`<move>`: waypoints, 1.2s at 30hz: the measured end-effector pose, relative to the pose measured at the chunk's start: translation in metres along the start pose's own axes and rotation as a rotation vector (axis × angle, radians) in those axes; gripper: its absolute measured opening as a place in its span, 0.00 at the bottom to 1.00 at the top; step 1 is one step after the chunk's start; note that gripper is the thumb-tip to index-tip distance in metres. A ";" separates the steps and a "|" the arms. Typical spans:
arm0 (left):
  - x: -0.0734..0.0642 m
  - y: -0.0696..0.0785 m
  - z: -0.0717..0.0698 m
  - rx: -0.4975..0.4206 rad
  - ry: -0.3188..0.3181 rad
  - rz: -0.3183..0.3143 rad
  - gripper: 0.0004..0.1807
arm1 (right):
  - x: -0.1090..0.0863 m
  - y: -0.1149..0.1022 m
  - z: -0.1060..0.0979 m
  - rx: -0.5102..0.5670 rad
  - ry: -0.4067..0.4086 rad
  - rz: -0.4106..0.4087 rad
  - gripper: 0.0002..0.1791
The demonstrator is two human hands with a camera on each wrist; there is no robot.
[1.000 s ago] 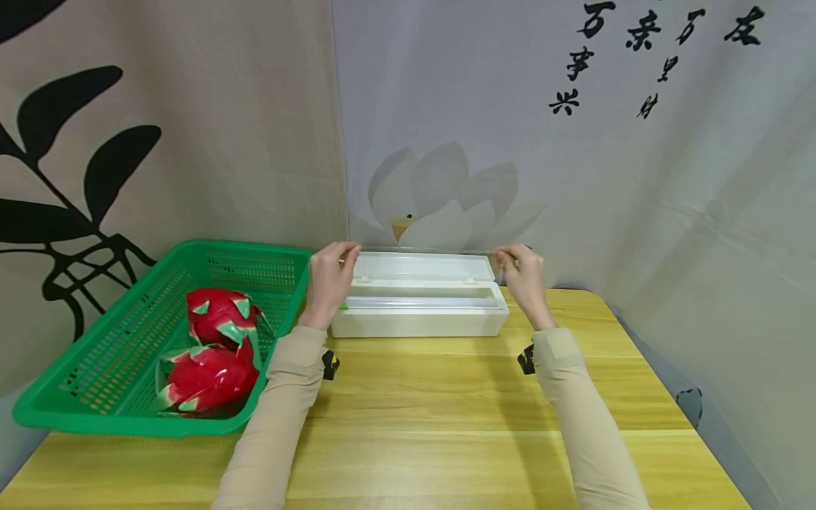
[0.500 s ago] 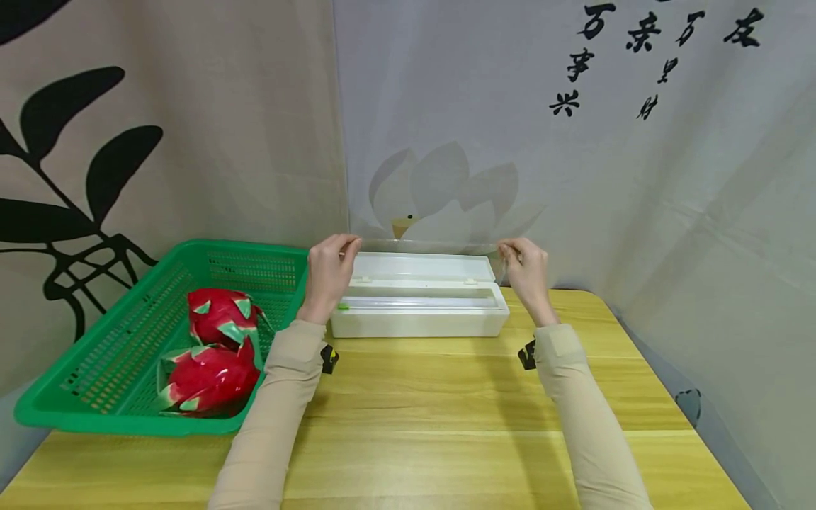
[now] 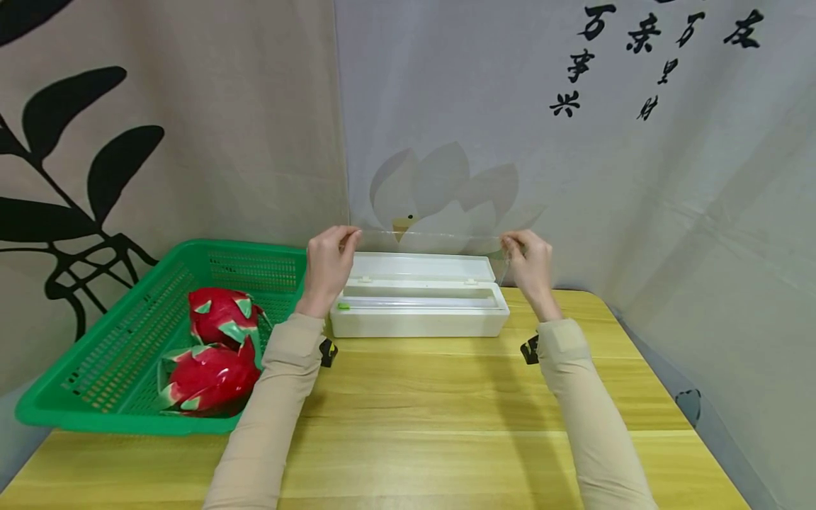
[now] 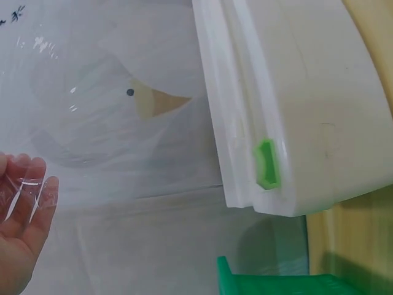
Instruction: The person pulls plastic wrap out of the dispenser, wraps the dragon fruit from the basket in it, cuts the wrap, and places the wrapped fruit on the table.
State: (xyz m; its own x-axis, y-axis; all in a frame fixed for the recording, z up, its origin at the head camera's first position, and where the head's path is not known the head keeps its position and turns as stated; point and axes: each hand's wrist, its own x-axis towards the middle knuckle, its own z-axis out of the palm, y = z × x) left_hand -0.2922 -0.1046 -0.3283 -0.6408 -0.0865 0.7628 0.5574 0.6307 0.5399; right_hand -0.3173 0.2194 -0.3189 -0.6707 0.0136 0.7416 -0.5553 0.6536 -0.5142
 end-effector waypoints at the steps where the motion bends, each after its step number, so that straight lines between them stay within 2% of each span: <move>1: 0.001 0.000 0.000 -0.004 0.005 0.005 0.12 | 0.001 -0.001 0.000 -0.002 0.002 -0.005 0.08; 19: 0.016 0.010 -0.010 -0.006 0.014 0.038 0.12 | 0.015 -0.016 -0.009 0.022 -0.019 -0.001 0.09; 36: 0.026 0.019 -0.017 0.009 0.038 0.061 0.12 | 0.026 -0.024 -0.015 0.040 0.004 -0.001 0.08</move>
State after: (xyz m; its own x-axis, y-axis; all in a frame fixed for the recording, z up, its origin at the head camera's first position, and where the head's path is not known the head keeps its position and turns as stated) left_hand -0.2893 -0.1077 -0.2928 -0.5853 -0.0770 0.8072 0.5897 0.6427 0.4890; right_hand -0.3140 0.2159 -0.2807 -0.6682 0.0156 0.7438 -0.5752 0.6231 -0.5299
